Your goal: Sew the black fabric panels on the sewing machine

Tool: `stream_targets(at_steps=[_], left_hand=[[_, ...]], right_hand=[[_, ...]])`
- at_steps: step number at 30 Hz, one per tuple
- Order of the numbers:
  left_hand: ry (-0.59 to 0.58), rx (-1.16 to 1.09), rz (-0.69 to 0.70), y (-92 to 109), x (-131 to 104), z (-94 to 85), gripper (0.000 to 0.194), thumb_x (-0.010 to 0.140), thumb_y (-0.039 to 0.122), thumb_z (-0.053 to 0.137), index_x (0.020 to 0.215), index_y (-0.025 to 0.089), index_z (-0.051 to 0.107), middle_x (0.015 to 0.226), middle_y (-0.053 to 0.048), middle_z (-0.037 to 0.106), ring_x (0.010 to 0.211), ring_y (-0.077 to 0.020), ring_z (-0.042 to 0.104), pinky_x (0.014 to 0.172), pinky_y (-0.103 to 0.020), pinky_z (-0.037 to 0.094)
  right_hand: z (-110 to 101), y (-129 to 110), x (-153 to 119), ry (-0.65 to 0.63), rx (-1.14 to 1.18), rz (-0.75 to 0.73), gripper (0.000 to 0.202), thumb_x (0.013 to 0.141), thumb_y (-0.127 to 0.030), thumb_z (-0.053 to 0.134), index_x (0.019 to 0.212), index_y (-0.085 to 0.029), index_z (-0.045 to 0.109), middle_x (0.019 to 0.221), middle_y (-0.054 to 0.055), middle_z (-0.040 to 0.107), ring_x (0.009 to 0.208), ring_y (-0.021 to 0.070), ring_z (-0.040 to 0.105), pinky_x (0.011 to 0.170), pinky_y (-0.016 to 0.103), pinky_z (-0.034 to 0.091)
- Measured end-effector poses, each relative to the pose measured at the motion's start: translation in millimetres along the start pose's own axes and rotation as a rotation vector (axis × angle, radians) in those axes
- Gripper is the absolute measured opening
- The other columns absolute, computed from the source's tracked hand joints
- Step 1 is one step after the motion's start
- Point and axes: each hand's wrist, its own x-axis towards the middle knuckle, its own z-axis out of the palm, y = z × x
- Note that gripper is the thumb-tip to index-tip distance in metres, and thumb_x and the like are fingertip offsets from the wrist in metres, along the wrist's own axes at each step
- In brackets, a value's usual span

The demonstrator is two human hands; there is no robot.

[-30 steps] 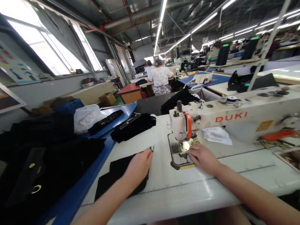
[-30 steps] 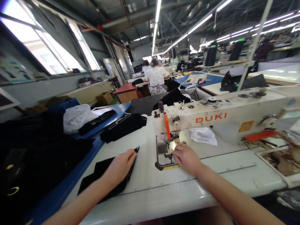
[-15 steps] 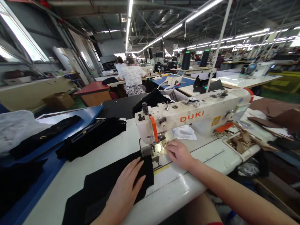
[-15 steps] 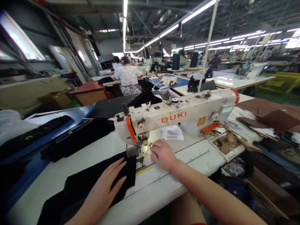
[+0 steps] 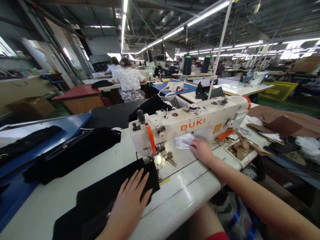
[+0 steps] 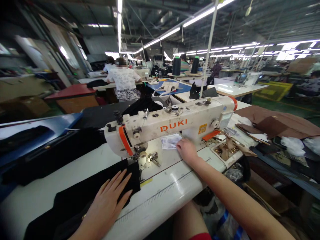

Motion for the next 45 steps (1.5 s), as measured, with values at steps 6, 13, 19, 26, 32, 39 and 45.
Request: stream_targets(at_steps=[6,13,19,26,32,39,45], left_hand=[[0.052,0.034,0.036,-4.1,-5.2,2.9,0.053,0.094,0.044,0.041,0.140,0.021,0.049,0.145,-0.009,0.050,0.133,-0.0288,0.045,0.105,-0.048,0.041],[0.091,0.046,0.068,-5.1,-4.9,4.3,0.052,0.094,0.044,0.040,0.139,0.021,0.050,0.144,-0.010,0.051,0.131,-0.0293,0.048,0.103,-0.049,0.042],[0.168,0.044,0.088,-7.4,-4.3,4.7,0.049,0.094,0.042,0.041,0.135,0.017,0.054,0.139,-0.014,0.055,0.127,-0.0306,0.052,0.099,-0.050,0.046],[0.428,0.013,0.249,16.1,-4.7,-23.5,0.040,0.096,0.024,0.044,0.134,0.014,0.051,0.137,-0.015,0.056,0.127,-0.0249,0.052,0.105,-0.044,0.042],[0.515,-0.039,0.429,28.8,-0.5,-33.1,0.029,0.096,0.012,0.041,0.117,0.011,0.061,0.110,-0.012,0.070,0.109,-0.0215,0.063,0.097,-0.038,0.050],[0.522,-0.143,0.370,-2.5,8.8,-25.7,0.022,0.095,0.012,0.045,0.102,0.012,0.066,0.095,-0.008,0.071,0.092,-0.0186,0.066,0.087,-0.035,0.057],[0.399,-0.166,0.277,-17.6,24.4,-15.2,0.025,0.095,0.016,0.045,0.098,0.016,0.069,0.102,-0.009,0.070,0.099,-0.0206,0.063,0.089,-0.039,0.054]], right_hand=[[-0.8,0.6,-0.1,0.063,0.022,-0.032,0.015,0.089,-0.020,0.061,0.080,-0.019,0.073,0.086,0.007,0.069,0.087,0.0217,0.057,0.079,0.031,0.042],[-2.1,-1.1,4.4,0.128,0.265,0.045,0.014,0.085,-0.018,0.060,0.074,-0.019,0.070,0.085,0.007,0.070,0.086,0.0228,0.060,0.081,0.033,0.043],[-9.1,-9.5,5.4,0.097,0.404,0.084,0.014,0.087,-0.018,0.052,0.080,-0.018,0.064,0.078,0.003,0.070,0.071,0.0171,0.062,0.068,0.027,0.045],[-6.0,-67.1,-25.1,-0.220,0.954,0.091,0.014,0.080,-0.031,0.062,0.073,-0.019,0.059,0.065,-0.001,0.067,0.064,0.0147,0.063,0.065,0.026,0.048],[21.6,-133.7,-47.5,-0.591,1.378,0.207,0.035,0.068,-0.048,0.076,0.074,-0.018,0.059,0.064,-0.003,0.063,0.063,0.0144,0.065,0.066,0.028,0.052],[21.8,-131.9,-47.8,-0.222,0.959,0.003,0.009,0.087,-0.021,0.057,0.085,-0.018,0.065,0.085,0.003,0.068,0.082,0.0169,0.065,0.079,0.031,0.051],[18.0,-131.6,-65.6,-0.145,0.346,-0.655,0.026,0.094,-0.020,0.052,0.116,-0.013,0.063,0.123,0.013,0.063,0.117,0.0230,0.055,0.104,0.039,0.042]])
